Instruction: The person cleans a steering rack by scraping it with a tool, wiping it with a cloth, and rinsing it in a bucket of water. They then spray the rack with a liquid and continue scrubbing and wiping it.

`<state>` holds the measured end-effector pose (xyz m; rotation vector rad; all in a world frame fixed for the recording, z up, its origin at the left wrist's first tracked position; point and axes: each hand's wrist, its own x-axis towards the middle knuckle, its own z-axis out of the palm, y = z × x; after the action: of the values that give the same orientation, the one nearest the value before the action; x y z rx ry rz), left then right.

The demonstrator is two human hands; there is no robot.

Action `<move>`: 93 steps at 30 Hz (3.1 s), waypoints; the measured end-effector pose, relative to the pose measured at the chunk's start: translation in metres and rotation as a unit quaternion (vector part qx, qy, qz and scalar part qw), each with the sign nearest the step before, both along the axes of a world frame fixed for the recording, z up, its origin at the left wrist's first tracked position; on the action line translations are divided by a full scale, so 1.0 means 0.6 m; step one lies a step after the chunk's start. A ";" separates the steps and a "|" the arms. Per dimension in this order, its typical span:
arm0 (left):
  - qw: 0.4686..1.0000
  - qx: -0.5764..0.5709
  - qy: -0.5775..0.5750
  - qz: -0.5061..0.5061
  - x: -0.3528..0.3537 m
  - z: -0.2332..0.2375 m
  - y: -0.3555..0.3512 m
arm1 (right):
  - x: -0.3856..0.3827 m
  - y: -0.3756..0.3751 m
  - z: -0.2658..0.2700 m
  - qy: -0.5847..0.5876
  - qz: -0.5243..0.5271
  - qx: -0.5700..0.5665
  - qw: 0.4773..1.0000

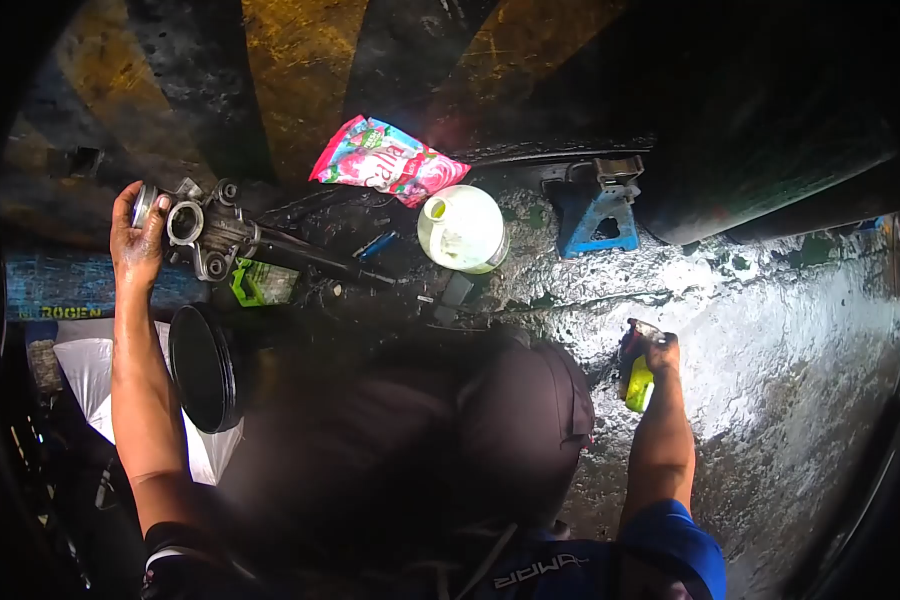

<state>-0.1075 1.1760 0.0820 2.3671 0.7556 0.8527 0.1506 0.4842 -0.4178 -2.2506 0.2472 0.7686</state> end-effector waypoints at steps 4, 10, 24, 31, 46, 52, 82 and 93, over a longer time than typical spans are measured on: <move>0.999 -0.037 0.009 0.020 -0.041 0.003 -0.031 | 0.000 0.021 0.048 0.026 0.083 -0.103 0.991; 0.999 -0.004 -0.045 -0.011 -0.003 -0.016 -0.015 | -0.043 0.070 0.057 -0.105 0.005 0.082 0.991; 0.985 -0.110 0.126 -0.047 0.030 0.017 0.059 | -0.065 0.499 0.661 -0.152 0.288 0.488 0.809; 0.985 0.029 0.161 -0.051 0.042 0.012 0.067 | -0.214 0.714 0.743 -0.168 0.443 0.514 0.715; 0.982 -0.010 0.169 -0.085 0.035 0.035 0.057 | -0.254 0.815 0.805 -0.276 0.454 0.474 0.702; 0.990 -0.037 0.134 -0.029 0.022 0.029 0.049 | -0.245 0.810 0.797 -0.347 0.485 0.353 0.721; 0.992 0.108 -0.066 0.002 -0.048 -0.059 0.026 | -0.126 0.379 0.215 -0.318 0.088 0.191 0.924; 0.985 -0.148 0.073 -0.044 -0.039 0.025 0.028 | -0.178 0.535 0.225 -0.152 0.527 0.080 0.832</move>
<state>-0.1312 1.1928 0.0970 2.1941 0.7699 0.4953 0.0439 0.8052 -0.2827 -2.1858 -1.2672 0.8709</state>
